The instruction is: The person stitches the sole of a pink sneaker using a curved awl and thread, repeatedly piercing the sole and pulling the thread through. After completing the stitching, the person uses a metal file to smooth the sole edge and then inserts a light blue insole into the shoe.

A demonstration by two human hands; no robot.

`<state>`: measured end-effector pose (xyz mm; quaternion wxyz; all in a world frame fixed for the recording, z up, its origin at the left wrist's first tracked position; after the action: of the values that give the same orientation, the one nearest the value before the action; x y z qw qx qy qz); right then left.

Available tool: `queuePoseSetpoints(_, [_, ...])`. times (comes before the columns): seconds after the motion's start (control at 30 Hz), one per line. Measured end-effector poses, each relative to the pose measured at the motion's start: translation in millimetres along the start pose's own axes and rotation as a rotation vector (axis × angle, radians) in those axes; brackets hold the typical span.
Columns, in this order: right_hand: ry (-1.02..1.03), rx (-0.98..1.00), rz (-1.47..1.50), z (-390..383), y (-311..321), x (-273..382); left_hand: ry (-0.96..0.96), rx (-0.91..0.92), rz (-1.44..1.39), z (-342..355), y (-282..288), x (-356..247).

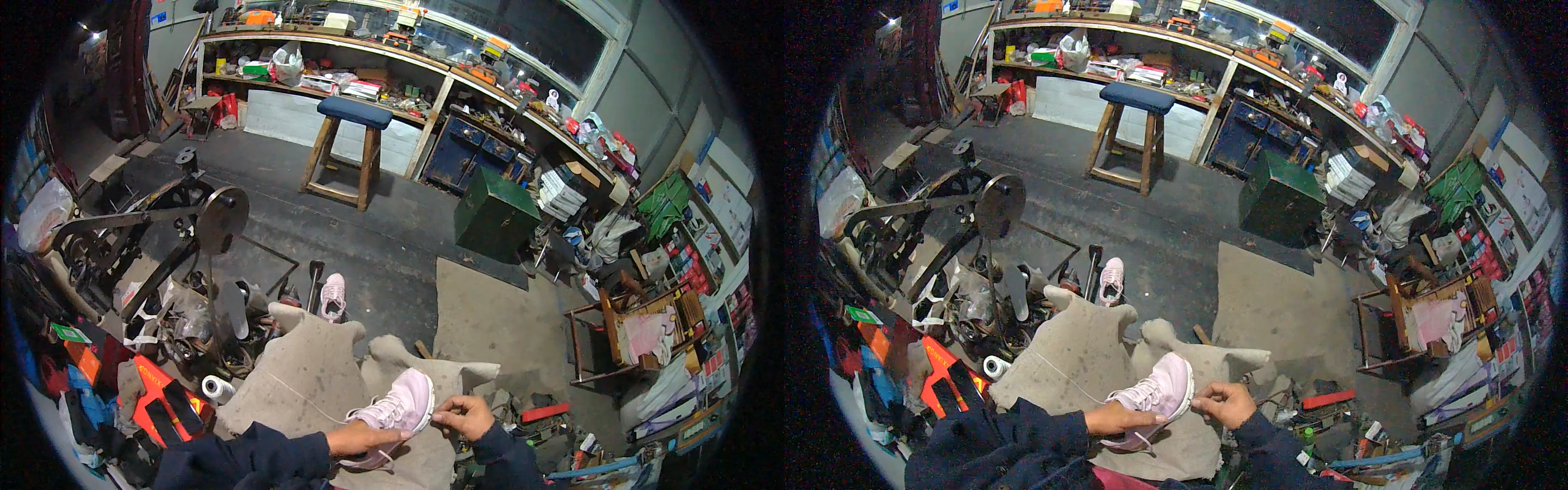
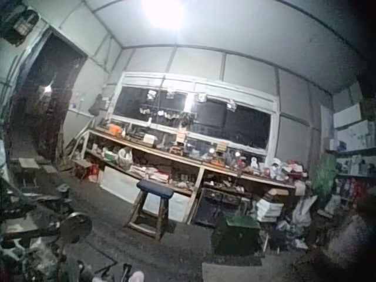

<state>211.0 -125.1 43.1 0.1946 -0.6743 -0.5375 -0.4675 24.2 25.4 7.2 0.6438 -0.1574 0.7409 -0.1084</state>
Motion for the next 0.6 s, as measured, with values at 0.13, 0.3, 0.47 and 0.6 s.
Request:
queuePoseSetpoints(0.13, [0.068,-0.188,-0.17,-16,-11,-3,-0.015,-0.113,-0.147,-8,-1,8])
queuePoseSetpoints(0.3, [0.336,-0.294,-0.651,-22,-21,19,0.037,-0.15,-0.202,-14,-1,16])
queuePoseSetpoints(0.47, [0.187,-0.245,-0.556,-11,-20,8,-0.027,-0.113,-0.204,-12,0,17])
queuePoseSetpoints(0.6, [0.136,-0.335,-0.541,-10,-20,1,-0.007,-0.129,-0.175,-12,-1,20])
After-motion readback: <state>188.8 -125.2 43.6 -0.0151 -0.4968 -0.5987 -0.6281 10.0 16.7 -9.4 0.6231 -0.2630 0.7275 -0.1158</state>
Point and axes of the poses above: each hand's wrist, its own z-axis towards the middle knuckle, its own y-axis out of the back of the hand, x = y × z, the point moved 4 cm from there along z, towards the middle knuckle, and after that the axes turned 5 degrees about -y, right-handed, at the moved point
